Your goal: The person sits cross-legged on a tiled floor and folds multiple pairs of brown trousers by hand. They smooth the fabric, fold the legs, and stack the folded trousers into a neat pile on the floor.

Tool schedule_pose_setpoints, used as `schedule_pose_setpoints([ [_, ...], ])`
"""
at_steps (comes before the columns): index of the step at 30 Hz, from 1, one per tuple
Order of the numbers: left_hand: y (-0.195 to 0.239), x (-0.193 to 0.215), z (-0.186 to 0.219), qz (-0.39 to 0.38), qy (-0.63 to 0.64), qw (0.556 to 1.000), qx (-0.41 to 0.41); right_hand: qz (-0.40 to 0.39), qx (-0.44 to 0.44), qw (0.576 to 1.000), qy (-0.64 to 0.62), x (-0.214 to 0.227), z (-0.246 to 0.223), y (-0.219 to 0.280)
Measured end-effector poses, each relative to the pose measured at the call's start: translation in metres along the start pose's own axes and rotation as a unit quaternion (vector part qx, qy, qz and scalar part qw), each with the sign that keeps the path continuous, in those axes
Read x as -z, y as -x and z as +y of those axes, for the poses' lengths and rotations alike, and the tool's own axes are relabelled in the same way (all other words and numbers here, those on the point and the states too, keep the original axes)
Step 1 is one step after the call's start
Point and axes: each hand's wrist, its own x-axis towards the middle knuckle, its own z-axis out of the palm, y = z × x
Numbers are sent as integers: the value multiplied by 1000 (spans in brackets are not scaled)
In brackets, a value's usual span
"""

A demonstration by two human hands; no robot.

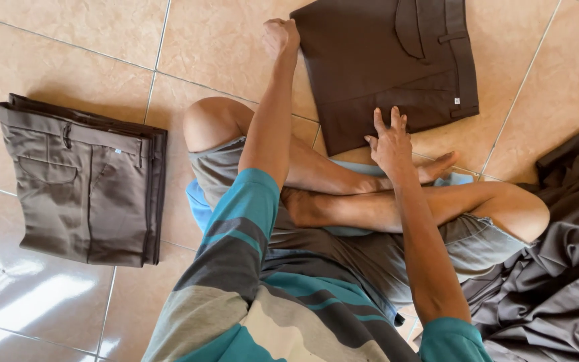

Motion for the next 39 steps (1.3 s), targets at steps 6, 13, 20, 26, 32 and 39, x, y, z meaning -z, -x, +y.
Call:
schedule_pose_setpoints([
  [6,16,-15,-47,-30,-149,983,-98,3,-22,1000,-6,-1,-1,-1],
  [13,138,18,-97,-190,-167,945,-207,-13,-27,999,-16,15,-9,2],
  [20,74,60,-49,-95,-225,941,-234,305,87,934,-166,8,14,6],
  [26,54,59,-109,-38,-369,818,-439,237,-333,885,-223,1,66,-20],
  [32,50,61,-86,-55,-523,744,-412,99,-293,924,-225,7,84,-11],
  [39,86,88,-51,-126,-532,762,-346,175,-277,928,-179,-27,85,-16],
])
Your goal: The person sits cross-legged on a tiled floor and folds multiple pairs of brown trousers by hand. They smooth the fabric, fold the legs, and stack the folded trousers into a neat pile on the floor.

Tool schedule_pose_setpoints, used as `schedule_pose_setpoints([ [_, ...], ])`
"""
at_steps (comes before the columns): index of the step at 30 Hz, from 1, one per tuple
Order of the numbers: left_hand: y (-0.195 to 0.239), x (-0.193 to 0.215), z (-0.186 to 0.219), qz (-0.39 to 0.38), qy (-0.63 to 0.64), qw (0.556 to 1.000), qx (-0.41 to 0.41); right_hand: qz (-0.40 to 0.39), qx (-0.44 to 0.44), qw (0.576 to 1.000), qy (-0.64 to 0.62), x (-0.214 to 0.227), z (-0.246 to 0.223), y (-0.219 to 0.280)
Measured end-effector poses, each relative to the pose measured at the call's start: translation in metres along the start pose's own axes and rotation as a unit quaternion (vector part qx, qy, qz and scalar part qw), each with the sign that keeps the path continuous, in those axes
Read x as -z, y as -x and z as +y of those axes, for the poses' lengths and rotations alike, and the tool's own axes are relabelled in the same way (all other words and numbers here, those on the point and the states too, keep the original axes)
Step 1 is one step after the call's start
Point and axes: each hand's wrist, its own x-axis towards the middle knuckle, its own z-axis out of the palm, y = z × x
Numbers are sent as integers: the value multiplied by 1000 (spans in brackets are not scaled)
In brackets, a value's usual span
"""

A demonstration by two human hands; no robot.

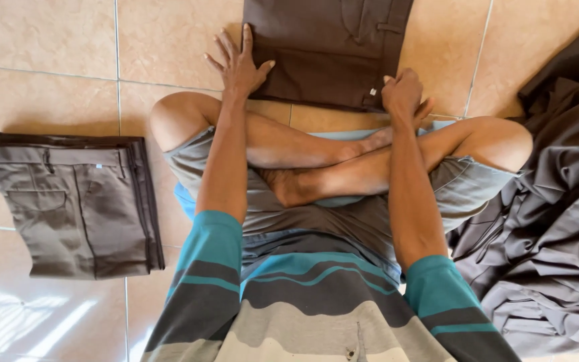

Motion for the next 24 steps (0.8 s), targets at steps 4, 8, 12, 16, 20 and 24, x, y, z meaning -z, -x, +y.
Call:
schedule_pose_setpoints([
  [4,3,1,6,-18,34,999,15,30,-79,996,35,21,-44,9],
  [8,-1,-22,14,145,-1,985,-89,78,162,973,147,36,-77,34],
  [12,-1,-20,9,72,-48,994,-68,-169,51,950,256,39,-95,38],
  [16,2,-6,17,53,-23,996,-71,-133,85,951,266,46,-101,42],
  [20,1,-13,19,65,-12,995,-76,-238,86,928,274,54,-125,61],
  [24,4,-4,19,55,-1,995,-88,-230,82,930,274,45,-117,57],
])
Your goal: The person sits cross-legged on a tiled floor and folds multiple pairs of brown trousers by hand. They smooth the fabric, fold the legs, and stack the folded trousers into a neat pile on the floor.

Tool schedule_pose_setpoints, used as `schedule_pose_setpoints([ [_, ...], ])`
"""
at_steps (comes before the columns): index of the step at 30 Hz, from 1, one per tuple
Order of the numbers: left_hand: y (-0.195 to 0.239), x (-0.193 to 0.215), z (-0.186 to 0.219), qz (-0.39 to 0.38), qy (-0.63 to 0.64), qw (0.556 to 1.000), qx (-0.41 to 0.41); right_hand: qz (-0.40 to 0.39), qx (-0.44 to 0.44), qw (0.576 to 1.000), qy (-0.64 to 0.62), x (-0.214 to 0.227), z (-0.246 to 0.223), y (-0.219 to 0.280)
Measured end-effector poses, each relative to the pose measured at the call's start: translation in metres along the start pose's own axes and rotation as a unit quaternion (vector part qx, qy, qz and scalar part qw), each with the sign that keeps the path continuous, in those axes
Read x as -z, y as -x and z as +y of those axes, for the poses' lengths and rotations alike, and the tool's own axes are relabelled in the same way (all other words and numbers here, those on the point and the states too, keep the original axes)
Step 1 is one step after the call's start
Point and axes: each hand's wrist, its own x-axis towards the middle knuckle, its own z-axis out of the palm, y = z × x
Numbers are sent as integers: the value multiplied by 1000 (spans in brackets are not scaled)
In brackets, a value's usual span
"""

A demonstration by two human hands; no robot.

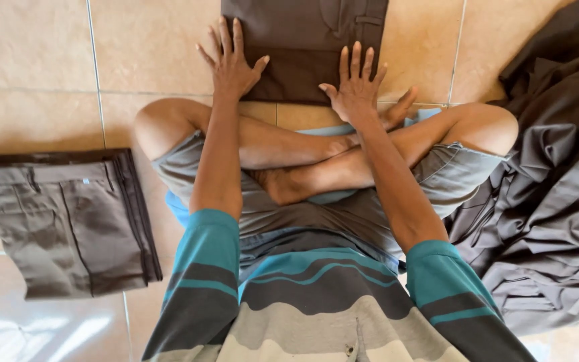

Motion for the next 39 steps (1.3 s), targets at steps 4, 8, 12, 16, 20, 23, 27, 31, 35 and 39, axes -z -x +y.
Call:
schedule_pose_setpoints([
  [4,-3,-8,-3,-4,-24,1000,-8,110,0,994,-13,-24,23,-16],
  [8,-4,-5,-3,-11,10,1000,-7,94,-25,994,-58,-13,19,-11],
  [12,-1,-2,3,-45,28,999,13,179,6,983,-41,-42,29,-25],
  [16,-4,-14,-6,-17,25,999,16,270,7,961,-64,-45,34,-38],
  [20,-7,-24,-11,9,26,1000,10,292,7,953,-83,-45,40,-46],
  [23,-18,-47,-20,104,79,991,7,245,9,964,-104,-35,40,-40],
  [27,-24,-55,-26,174,124,976,31,240,-8,961,-136,-30,40,-41],
  [31,-15,-37,-13,225,71,972,-10,268,-8,960,-74,-16,39,-33],
  [35,-4,-45,-13,24,52,998,-21,170,-31,981,-89,-26,44,-45],
  [39,-7,-45,-12,89,58,994,-10,288,-6,958,-11,-28,43,-45],
])
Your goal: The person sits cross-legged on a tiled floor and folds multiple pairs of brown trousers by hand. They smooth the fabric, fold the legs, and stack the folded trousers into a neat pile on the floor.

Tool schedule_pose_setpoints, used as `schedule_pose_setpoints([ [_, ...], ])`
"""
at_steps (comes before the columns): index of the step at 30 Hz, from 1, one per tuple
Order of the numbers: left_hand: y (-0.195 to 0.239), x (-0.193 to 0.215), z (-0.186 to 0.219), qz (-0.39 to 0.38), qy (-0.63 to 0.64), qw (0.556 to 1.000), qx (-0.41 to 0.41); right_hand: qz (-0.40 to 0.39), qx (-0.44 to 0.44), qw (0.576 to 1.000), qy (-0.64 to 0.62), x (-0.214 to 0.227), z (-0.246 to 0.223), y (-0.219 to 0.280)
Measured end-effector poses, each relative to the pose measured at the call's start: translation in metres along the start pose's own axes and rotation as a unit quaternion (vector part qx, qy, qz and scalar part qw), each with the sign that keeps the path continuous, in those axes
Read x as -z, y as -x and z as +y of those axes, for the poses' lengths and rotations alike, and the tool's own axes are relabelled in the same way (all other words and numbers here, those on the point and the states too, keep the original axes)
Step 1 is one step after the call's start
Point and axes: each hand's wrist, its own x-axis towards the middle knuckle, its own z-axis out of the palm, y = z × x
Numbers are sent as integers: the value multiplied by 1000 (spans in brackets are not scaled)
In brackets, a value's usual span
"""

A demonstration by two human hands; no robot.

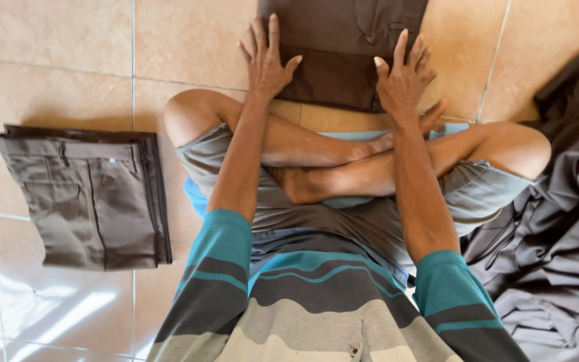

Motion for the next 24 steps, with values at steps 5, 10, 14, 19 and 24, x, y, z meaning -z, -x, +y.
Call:
schedule_pose_setpoints([
  [5,0,7,5,-59,-70,996,-9,-103,35,994,-26,17,-5,3],
  [10,-3,-14,-3,15,-3,1000,-22,-32,6,997,-67,10,-3,-1],
  [14,-14,-40,-15,105,45,993,-2,24,-20,992,-120,-15,7,-4],
  [19,-32,-62,-37,149,136,977,72,23,-118,967,-223,-27,17,-9],
  [24,-43,-38,-35,106,239,950,169,-55,-215,926,-306,-9,19,-22],
])
